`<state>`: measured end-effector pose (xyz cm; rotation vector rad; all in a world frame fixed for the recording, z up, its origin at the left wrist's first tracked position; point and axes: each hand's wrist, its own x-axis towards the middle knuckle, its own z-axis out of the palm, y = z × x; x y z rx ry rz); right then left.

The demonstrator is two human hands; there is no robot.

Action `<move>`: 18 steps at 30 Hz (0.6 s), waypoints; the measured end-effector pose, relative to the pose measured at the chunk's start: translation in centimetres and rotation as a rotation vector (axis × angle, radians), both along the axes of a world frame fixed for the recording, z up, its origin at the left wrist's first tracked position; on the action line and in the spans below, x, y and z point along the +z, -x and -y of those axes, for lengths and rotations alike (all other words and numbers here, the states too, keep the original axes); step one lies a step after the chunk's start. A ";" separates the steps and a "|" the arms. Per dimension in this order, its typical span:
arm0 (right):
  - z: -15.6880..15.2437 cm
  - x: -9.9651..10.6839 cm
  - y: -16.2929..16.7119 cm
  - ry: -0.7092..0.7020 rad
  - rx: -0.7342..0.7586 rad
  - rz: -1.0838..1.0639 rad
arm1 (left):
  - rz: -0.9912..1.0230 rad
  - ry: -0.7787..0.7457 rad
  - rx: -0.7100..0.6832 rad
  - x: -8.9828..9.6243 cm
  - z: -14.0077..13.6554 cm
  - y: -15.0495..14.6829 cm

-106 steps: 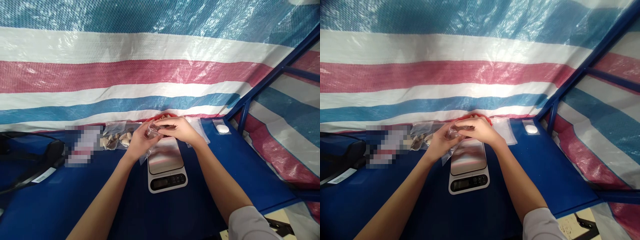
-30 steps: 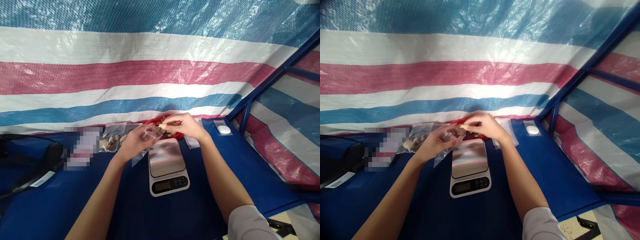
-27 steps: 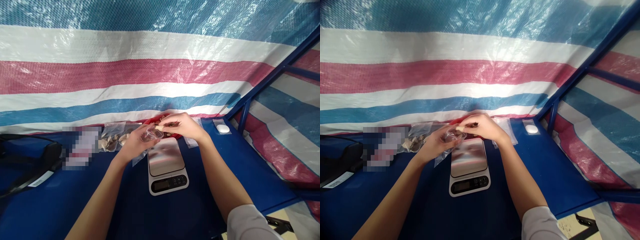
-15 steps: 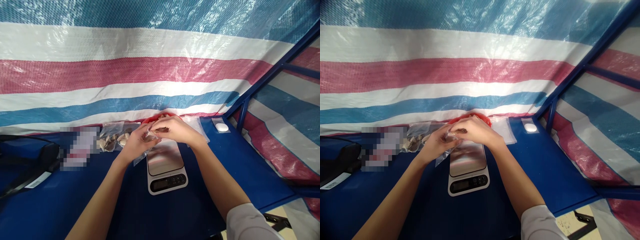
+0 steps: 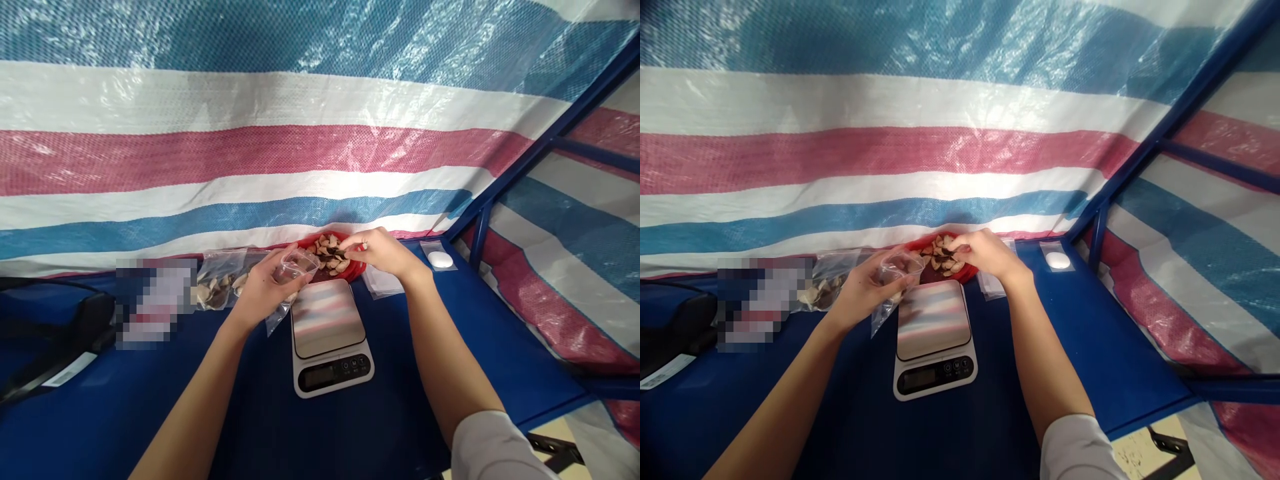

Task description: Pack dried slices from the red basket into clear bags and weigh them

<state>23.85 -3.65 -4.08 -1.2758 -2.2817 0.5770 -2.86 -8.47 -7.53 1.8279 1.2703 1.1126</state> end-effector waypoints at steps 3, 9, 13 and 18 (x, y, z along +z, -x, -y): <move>-0.7 -1.1 -0.6 0.005 -0.042 0.166 | -0.006 -0.008 -0.007 0.2 -0.1 0.0; -1.3 -3.1 -0.1 -0.026 -0.033 0.395 | -0.026 -0.007 -0.012 0.1 0.0 -0.1; -1.3 -3.5 0.5 -0.020 -0.035 0.467 | -0.030 0.007 0.001 -0.1 0.0 -0.1; -0.8 -3.3 1.1 0.019 -0.040 0.472 | -0.024 0.019 0.005 -0.5 -0.1 -0.1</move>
